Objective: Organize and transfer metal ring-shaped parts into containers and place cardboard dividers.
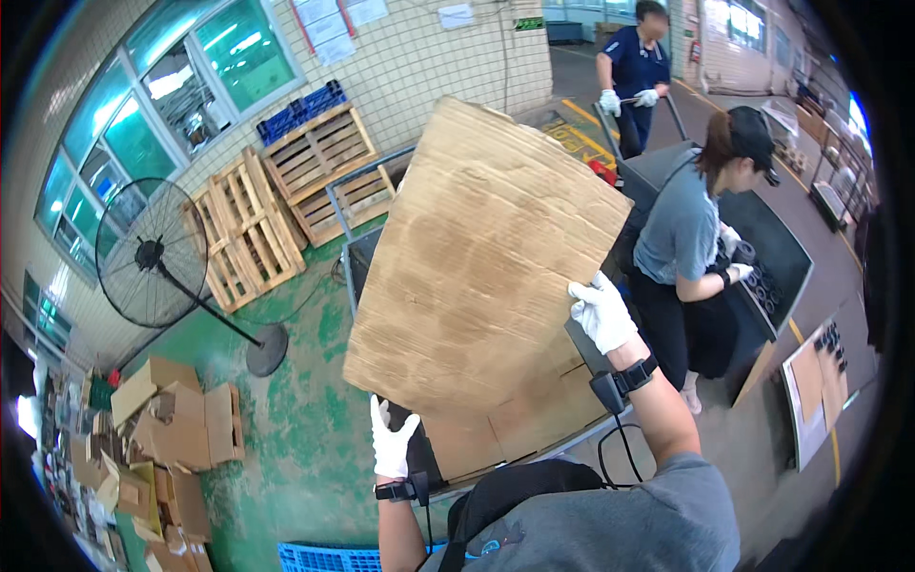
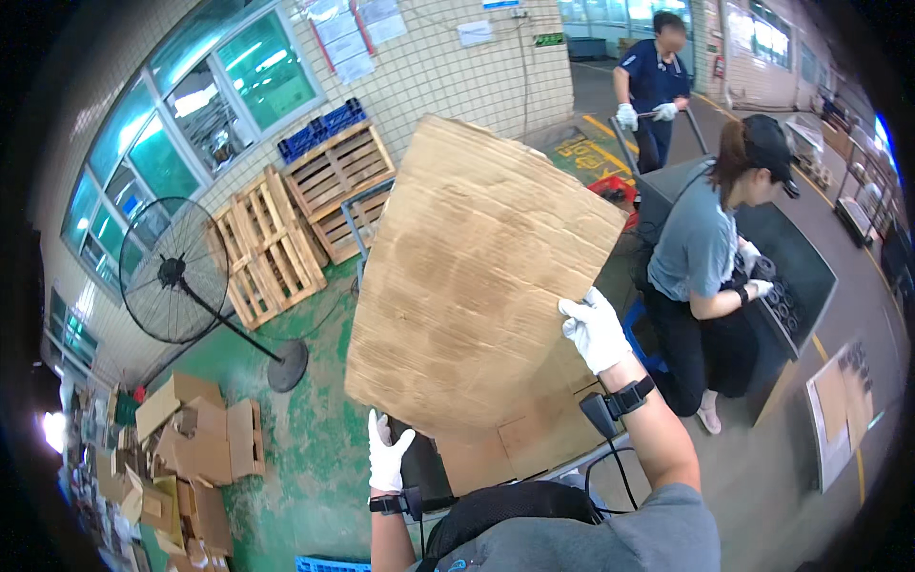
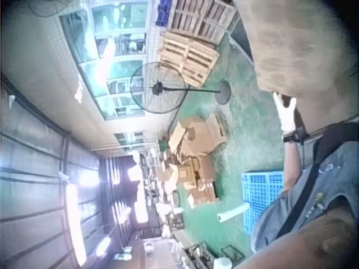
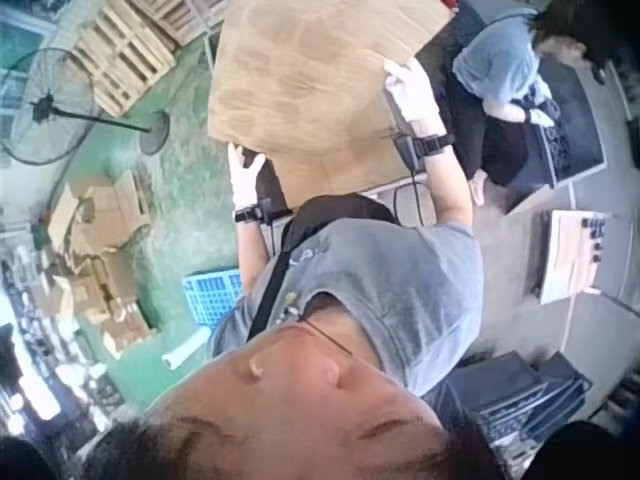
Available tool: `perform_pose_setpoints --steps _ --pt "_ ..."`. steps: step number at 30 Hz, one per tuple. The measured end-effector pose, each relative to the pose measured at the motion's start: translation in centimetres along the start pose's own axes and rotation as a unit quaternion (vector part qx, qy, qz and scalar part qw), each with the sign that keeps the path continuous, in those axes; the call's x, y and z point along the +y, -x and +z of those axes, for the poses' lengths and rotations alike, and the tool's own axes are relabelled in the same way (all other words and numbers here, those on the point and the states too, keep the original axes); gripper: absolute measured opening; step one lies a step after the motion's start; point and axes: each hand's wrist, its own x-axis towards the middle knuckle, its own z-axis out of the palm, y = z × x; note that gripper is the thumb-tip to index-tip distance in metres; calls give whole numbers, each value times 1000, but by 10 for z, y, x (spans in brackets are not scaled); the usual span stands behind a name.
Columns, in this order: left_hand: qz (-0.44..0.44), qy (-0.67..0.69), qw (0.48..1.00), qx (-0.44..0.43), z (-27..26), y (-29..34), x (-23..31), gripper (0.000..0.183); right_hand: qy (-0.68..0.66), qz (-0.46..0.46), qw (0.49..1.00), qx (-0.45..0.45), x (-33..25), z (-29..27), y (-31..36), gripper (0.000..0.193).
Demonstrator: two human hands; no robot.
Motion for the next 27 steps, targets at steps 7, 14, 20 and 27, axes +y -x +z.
perform_pose_setpoints --steps 7,14,20,27 --pt "-142 356 919 -90 -30 29 -6 90 -41 -46 997 54 10 0 113 39" --pt "-72 233 953 -182 1 39 23 83 138 -191 956 173 -45 -17 240 28" --pt "-47 61 895 -440 77 73 51 78 324 -167 877 313 -85 -57 363 22" --pt "-117 89 772 -618 207 171 102 88 521 -167 718 430 -88 -173 472 22"
